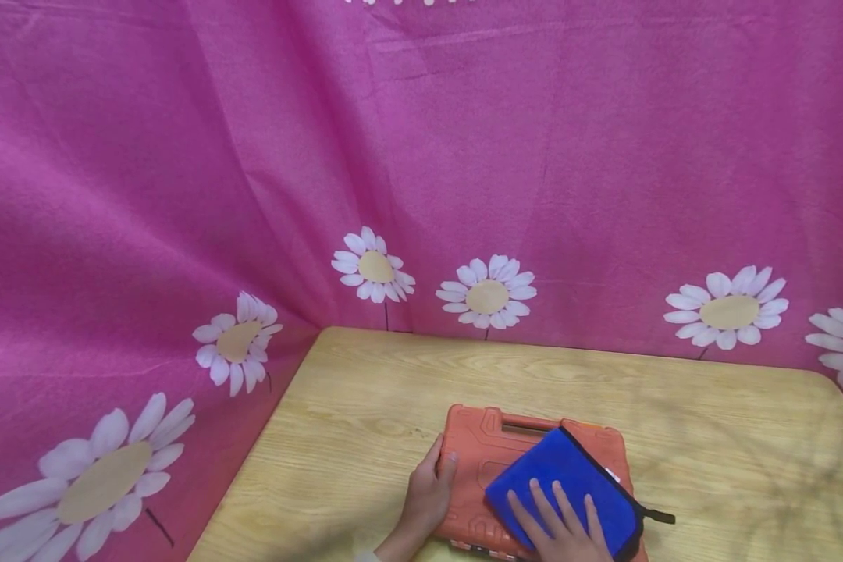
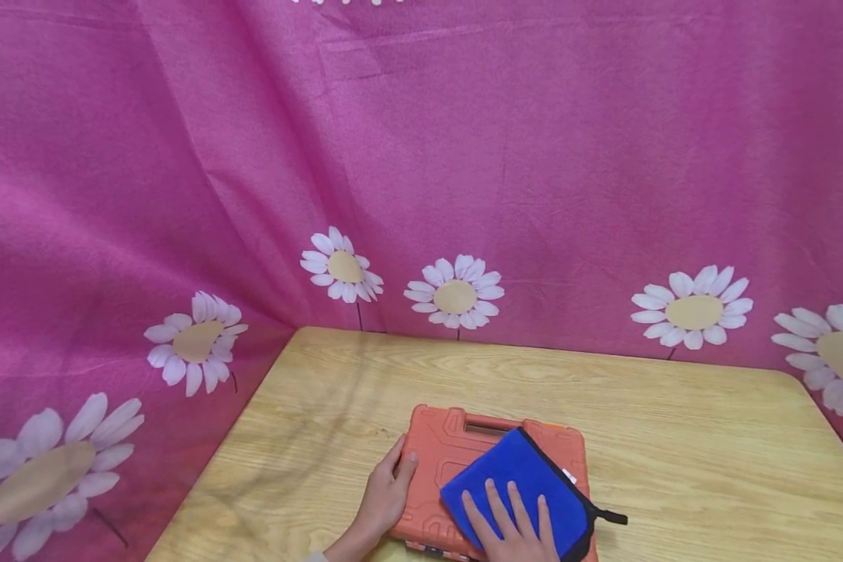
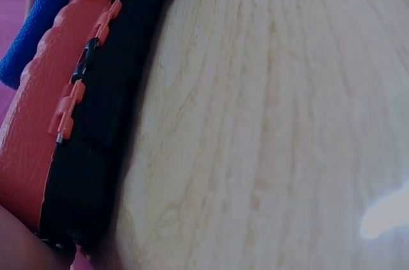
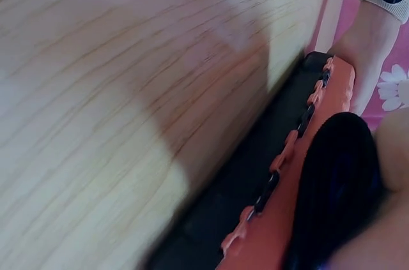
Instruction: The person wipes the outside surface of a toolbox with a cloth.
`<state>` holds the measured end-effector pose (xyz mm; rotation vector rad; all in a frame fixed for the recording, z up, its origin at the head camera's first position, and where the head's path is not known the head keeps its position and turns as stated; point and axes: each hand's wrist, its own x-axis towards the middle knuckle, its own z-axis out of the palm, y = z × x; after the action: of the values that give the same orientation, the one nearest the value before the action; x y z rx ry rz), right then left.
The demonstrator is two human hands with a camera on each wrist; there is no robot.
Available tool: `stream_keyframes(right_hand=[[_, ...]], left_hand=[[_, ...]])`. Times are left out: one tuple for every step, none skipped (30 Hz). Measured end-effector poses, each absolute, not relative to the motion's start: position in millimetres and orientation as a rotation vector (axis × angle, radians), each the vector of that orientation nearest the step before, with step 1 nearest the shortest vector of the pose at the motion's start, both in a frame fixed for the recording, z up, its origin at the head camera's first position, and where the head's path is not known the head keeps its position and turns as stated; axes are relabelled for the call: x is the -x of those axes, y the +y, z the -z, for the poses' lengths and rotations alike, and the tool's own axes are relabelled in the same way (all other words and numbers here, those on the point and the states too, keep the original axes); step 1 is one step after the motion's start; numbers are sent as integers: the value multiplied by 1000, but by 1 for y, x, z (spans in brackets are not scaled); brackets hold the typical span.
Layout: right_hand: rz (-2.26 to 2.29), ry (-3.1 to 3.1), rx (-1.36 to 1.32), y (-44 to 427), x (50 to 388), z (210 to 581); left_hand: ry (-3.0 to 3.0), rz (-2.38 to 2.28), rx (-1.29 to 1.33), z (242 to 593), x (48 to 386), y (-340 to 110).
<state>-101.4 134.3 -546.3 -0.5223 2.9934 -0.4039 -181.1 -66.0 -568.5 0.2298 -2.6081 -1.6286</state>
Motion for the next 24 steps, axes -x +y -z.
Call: stream_keyframes(right_hand=[[378,3000,498,135,101,547],[365,2998,476,135,101,547],[350,3008,456,136,100,547],[352,2995,439,137,100,546],[349,2990,427,138,100,546],[345,2978,410,139,99,545],[347,2978,394,141,99,545],[352,2972,376,142,99,545],[358,2966,363,144,99,545],[365,2958,351,146,99,545],[364,2960,345,148,99,546],[377,2971,344,150,98,546],[392,2992,348,152,98,547],[404,3019,357,154,97,548],[408,3054,377,156,96,550],[414,3094,401,159,95,552],[421,3139,429,161,94,554],[426,3169,456,163,93,556],[436,3186,472,165,93,557],[443,3192,485,168,93,558],[446,3180,487,170,94,559],[457,3166,484,172,94,560],[472,3141,474,174,94,561],[471,3114,461,175,95,561]], left_hand=[[-2612,1623,-237,568,181,-65],[-2616,1616,-244,568,182,-65],[-2618,1610,-250,568,182,-65],[-2622,1601,-253,568,182,-64],[-2627,1596,-260,568,182,-64],[-2631,1592,-264,568,182,-64],[-2635,1592,-265,568,183,-64],[-2637,1593,-262,568,183,-64],[-2636,1598,-259,568,183,-64],[-2632,1603,-253,569,183,-64],[-2628,1615,-251,569,183,-64],[-2624,1619,-244,569,183,-64],[-2618,1630,-241,569,183,-65],[-2615,1634,-241,569,183,-64],[-2614,1641,-243,569,183,-64],[-2612,1644,-245,569,183,-64],[-2614,1645,-249,569,183,-64],[-2617,1644,-253,569,183,-64],[-2617,1648,-258,569,183,-64],[-2619,1641,-252,569,183,-64],[-2620,1644,-254,569,184,-64],[-2623,1643,-252,569,184,-64],[-2628,1642,-253,569,184,-65],[-2630,1643,-251,569,184,-65]])
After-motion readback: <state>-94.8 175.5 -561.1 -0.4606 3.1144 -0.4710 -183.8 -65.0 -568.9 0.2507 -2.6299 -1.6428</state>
